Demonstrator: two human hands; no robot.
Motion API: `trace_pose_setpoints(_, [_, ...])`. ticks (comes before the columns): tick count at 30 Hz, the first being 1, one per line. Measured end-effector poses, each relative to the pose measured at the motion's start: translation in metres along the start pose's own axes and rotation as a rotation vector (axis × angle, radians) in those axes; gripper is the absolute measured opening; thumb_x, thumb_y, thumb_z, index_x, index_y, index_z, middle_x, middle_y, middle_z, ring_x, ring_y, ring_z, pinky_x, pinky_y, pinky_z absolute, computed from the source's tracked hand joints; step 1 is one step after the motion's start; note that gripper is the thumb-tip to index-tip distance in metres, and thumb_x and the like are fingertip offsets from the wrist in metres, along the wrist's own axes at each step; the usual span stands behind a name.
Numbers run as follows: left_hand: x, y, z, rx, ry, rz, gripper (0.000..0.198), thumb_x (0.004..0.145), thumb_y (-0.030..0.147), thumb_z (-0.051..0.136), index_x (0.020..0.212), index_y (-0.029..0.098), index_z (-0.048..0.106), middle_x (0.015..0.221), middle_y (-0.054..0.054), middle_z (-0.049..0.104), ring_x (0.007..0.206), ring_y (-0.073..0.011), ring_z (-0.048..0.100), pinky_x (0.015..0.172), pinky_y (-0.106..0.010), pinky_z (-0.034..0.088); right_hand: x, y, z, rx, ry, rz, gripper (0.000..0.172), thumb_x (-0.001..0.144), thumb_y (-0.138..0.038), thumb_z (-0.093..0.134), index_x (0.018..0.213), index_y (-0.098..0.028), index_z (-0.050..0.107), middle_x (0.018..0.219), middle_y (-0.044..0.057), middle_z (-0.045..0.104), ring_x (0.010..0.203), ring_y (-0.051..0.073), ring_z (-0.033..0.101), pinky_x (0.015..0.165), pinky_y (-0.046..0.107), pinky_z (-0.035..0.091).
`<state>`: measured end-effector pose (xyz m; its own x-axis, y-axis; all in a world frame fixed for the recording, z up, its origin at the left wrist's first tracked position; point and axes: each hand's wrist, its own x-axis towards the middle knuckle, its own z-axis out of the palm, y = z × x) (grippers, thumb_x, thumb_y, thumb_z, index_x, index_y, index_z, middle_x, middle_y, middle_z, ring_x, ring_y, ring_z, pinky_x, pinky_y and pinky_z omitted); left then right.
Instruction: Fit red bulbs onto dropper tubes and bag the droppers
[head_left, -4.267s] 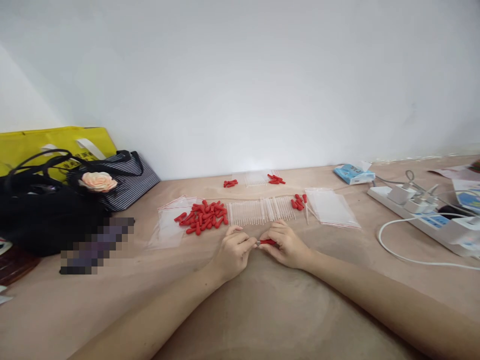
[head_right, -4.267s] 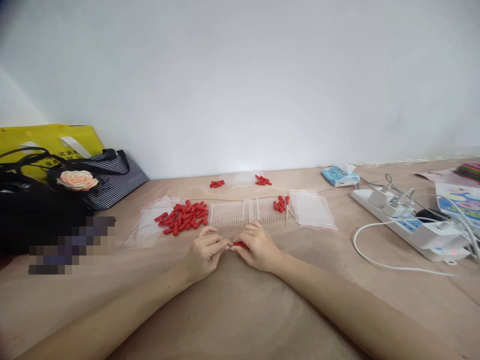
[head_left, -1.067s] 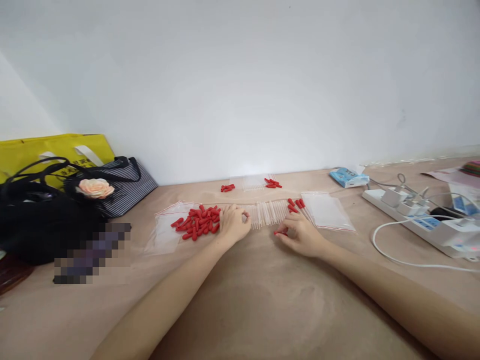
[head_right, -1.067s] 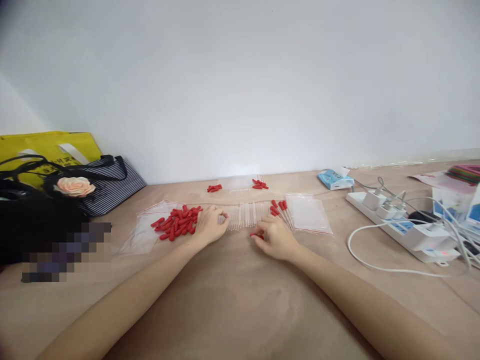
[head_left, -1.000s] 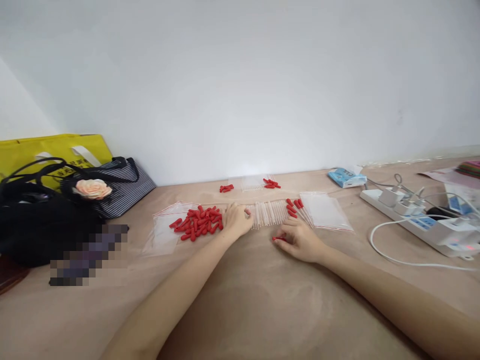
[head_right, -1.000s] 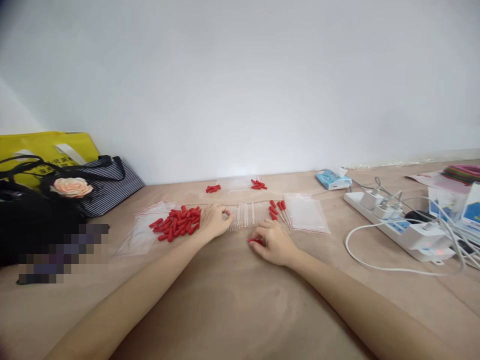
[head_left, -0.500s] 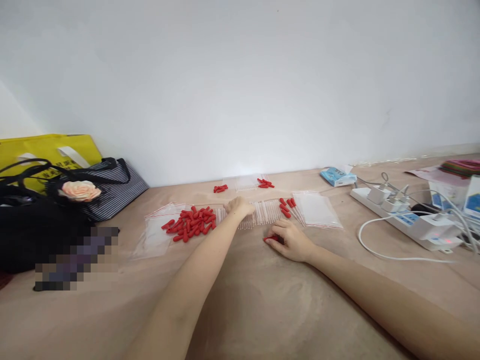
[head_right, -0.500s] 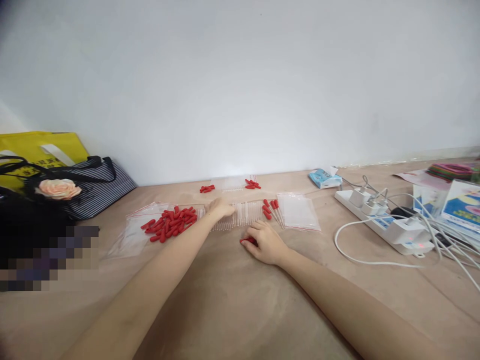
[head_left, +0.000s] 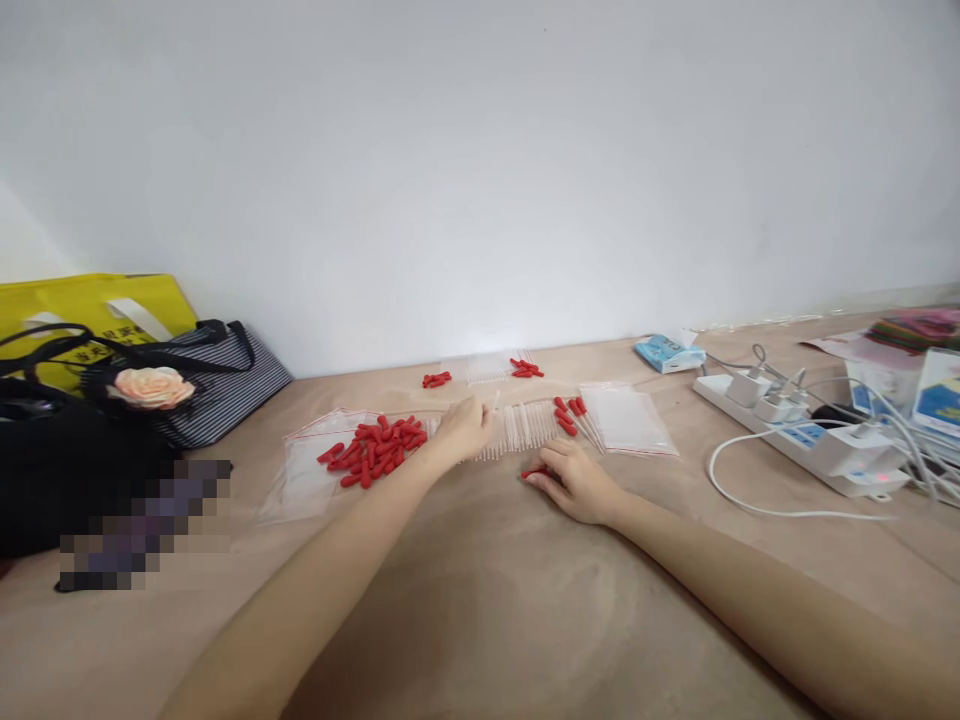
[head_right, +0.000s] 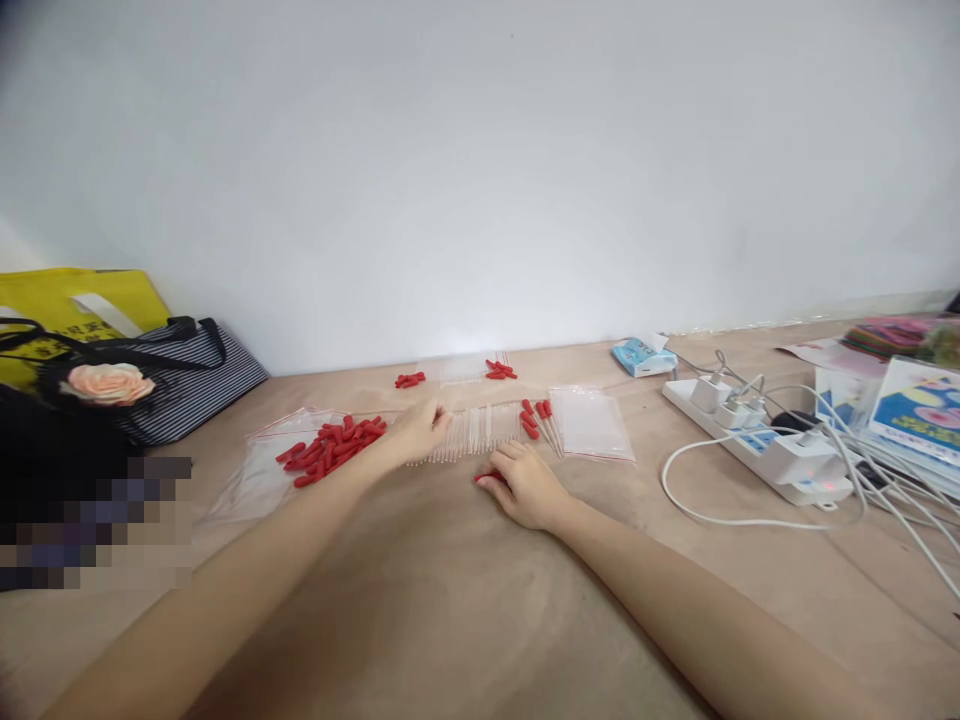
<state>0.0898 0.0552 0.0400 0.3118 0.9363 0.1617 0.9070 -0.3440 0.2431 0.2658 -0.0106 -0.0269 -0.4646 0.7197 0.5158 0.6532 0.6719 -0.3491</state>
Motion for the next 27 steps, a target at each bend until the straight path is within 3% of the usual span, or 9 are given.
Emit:
trace_pose_setpoints(2, [-0.026, -0.011, -0.004, -0.025, 0.031, 0.101, 0.018, 0.084, 0.025, 0.035, 0.089, 0.017, 0.05, 0.079, -0.004, 0.061, 0.069, -0.0175, 0.056, 0.061, -0.028, 0.04, 0.0, 0.0, 0.001, 0.032, 0.037, 0.017, 0.011, 0.082, -0.024, 0.047, 0.083, -0.016, 0.056, 0.074, 0.005, 0.055, 0.071, 0.016, 0.049, 0.064, 0.029, 0.04])
trace_pose_setpoints(3, [-0.039, -0.018, -0.004, -0.05, 0.093, 0.221, 0.016, 0.084, 0.022, 0.034, 0.086, 0.017, 0.049, 0.076, -0.004, 0.06, 0.067, -0.0171, 0.055, 0.06, -0.028, 0.04, 0.001, 0.0, 0.001, 0.05, 0.056, 0.027, 0.013, 0.083, -0.023, 0.046, 0.086, -0.016, 0.057, 0.074, 0.005, 0.054, 0.07, 0.016, 0.049, 0.064, 0.029, 0.04])
trace_pose_setpoints(6, [-0.067, -0.037, 0.006, -0.072, 0.222, 0.482, 0.016, 0.084, 0.015, 0.035, 0.084, 0.018, 0.05, 0.078, -0.003, 0.062, 0.072, -0.0171, 0.054, 0.072, -0.033, 0.04, 0.006, 0.0, 0.001, 0.101, 0.108, 0.044, 0.016, 0.084, -0.021, 0.044, 0.092, -0.017, 0.058, 0.075, 0.005, 0.052, 0.069, 0.015, 0.05, 0.064, 0.029, 0.042])
trace_pose_setpoints(8, [-0.076, -0.046, 0.014, -0.092, 0.269, 0.571, 0.021, 0.084, 0.011, 0.033, 0.092, 0.019, 0.052, 0.082, -0.003, 0.064, 0.074, -0.0162, 0.055, 0.08, -0.036, 0.038, 0.01, -0.001, 0.001, 0.127, 0.121, 0.038, 0.016, 0.084, -0.02, 0.043, 0.089, -0.018, 0.058, 0.077, 0.005, 0.052, 0.071, 0.015, 0.05, 0.066, 0.029, 0.043])
trace_pose_setpoints(13, [-0.077, -0.051, 0.025, -0.175, 0.328, 0.535, 0.022, 0.086, 0.014, 0.035, 0.092, 0.019, 0.055, 0.083, -0.003, 0.064, 0.076, -0.0158, 0.056, 0.08, -0.035, 0.039, 0.02, -0.004, 0.006, 0.203, 0.109, 0.047, 0.011, 0.082, -0.016, 0.044, 0.083, -0.019, 0.055, 0.081, 0.005, 0.054, 0.076, 0.015, 0.052, 0.07, 0.03, 0.044])
trace_pose_setpoints(18, [-0.076, -0.048, 0.028, -0.201, 0.29, 0.519, 0.021, 0.086, 0.016, 0.034, 0.088, 0.018, 0.054, 0.082, -0.003, 0.064, 0.076, -0.0155, 0.057, 0.081, -0.035, 0.039, 0.02, -0.008, 0.015, 0.316, 0.12, 0.067, 0.007, 0.08, -0.016, 0.046, 0.083, -0.018, 0.053, 0.077, 0.003, 0.057, 0.072, 0.013, 0.053, 0.066, 0.027, 0.044])
trace_pose_setpoints(27, [-0.077, -0.049, 0.028, -0.2, 0.267, 0.531, 0.022, 0.086, 0.016, 0.032, 0.089, 0.02, 0.054, 0.082, -0.002, 0.065, 0.075, -0.014, 0.059, 0.089, -0.038, 0.033, 0.019, -0.014, 0.012, 0.349, 0.038, -0.033, 0.021, 0.083, -0.022, 0.047, 0.1, -0.02, 0.058, 0.089, 0.007, 0.059, 0.082, 0.015, 0.057, 0.074, 0.029, 0.046])
